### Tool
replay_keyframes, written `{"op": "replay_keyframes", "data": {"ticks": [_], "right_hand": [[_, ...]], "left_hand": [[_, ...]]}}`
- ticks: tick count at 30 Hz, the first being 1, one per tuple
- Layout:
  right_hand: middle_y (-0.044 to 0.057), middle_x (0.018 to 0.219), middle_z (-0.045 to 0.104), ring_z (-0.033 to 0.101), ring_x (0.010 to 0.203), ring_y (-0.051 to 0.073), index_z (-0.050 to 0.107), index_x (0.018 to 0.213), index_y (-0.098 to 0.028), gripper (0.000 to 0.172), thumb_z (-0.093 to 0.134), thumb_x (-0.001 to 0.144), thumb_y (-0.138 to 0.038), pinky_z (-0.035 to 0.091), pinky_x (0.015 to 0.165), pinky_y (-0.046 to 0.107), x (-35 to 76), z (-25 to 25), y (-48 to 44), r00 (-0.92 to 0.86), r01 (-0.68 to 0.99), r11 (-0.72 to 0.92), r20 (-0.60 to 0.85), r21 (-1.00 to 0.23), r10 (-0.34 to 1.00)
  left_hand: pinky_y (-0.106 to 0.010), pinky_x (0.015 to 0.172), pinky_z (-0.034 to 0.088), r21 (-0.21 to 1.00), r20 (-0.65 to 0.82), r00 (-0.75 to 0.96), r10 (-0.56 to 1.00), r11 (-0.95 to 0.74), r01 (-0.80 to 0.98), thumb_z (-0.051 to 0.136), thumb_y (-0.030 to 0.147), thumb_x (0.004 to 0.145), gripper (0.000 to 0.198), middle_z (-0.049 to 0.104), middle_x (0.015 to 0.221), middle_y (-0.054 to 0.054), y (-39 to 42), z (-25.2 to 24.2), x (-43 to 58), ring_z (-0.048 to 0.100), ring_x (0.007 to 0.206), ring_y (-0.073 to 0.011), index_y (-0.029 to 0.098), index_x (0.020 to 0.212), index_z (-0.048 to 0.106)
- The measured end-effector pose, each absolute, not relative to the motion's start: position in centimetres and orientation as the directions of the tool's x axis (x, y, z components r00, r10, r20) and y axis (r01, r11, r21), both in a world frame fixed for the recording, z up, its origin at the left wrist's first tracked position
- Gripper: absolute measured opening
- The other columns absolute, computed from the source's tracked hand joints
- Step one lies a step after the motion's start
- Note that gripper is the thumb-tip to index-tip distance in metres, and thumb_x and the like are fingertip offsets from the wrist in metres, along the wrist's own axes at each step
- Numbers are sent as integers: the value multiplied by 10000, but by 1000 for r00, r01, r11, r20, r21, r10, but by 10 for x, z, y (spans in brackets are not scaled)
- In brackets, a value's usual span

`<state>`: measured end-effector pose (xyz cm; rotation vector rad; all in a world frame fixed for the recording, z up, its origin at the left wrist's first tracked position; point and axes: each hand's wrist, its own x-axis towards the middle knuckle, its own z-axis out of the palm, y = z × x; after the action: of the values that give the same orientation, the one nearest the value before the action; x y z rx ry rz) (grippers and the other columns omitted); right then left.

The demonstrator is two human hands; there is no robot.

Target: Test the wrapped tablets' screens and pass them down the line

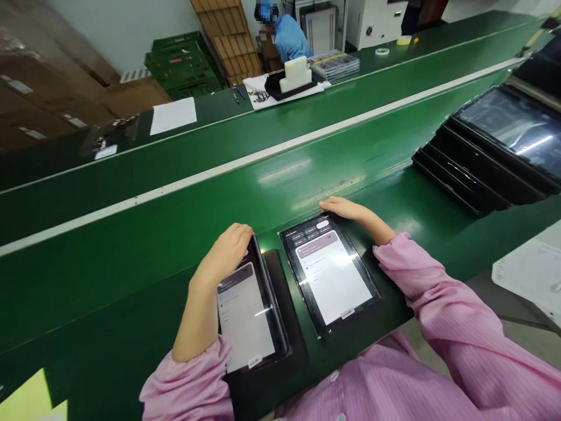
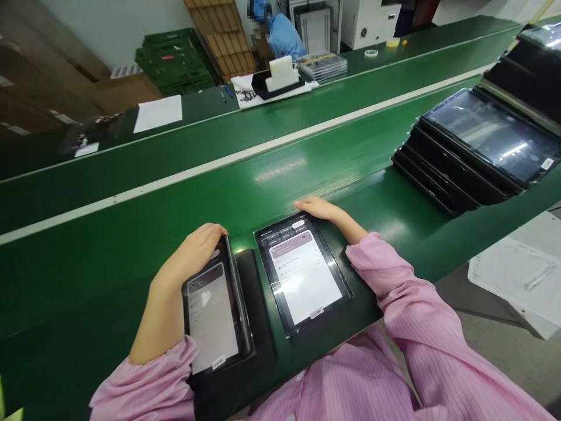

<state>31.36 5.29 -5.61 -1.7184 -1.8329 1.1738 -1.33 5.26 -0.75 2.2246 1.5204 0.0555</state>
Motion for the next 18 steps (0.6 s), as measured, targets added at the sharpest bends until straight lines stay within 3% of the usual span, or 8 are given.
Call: {"op": "replay_keyframes", "data": {"ticks": [4,7,9,11,15,18], "right_hand": [[62,890,686,612,949,263,659,757,-160,425,468,950,-487,434,925,338,321,-59,54,-227,558,-95,-261,-825,938],[58,789,673,617,927,278,656,702,-163,474,526,892,-577,446,914,350,319,-64,55,-170,521,-148,-272,-840,947],[71,763,672,625,908,281,652,679,-164,526,549,845,-652,460,913,358,317,-65,55,-138,435,-214,-300,-875,944],[96,788,684,637,902,278,650,691,-166,584,535,810,-726,481,902,356,316,-62,53,-196,259,-283,-337,-924,921],[137,868,698,651,921,284,647,740,-177,689,477,761,-845,521,867,361,319,-49,48,-405,-29,-374,-331,-927,852],[120,913,692,635,948,282,655,752,-191,670,507,756,-844,505,897,380,323,-42,45,-354,67,-303,-307,-951,884]], "left_hand": [[-488,1063,448,338,-344,426,837,-313,888,115,511,978,665,628,1254,-156,45,-10,-3,601,1169,-285,155,1188,636],[-639,1189,197,318,-356,522,776,-424,848,120,502,990,660,449,1532,-130,32,-11,11,413,1414,-313,176,1490,401],[-710,1174,3,282,-366,558,745,-482,829,139,471,996,643,341,1604,-111,23,-11,20,266,1497,-325,182,1551,287],[-739,1134,-97,259,-373,567,735,-504,824,151,444,1003,623,319,1613,-102,16,-11,27,189,1522,-331,193,1561,264],[-746,1125,-106,283,-381,573,726,-498,820,131,439,1018,603,318,1614,-84,13,-10,29,119,1536,-327,225,1566,259],[-748,1138,-27,274,-392,571,722,-501,821,167,430,1019,584,289,1629,-77,19,-8,21,136,1529,-356,249,1564,273]]}}
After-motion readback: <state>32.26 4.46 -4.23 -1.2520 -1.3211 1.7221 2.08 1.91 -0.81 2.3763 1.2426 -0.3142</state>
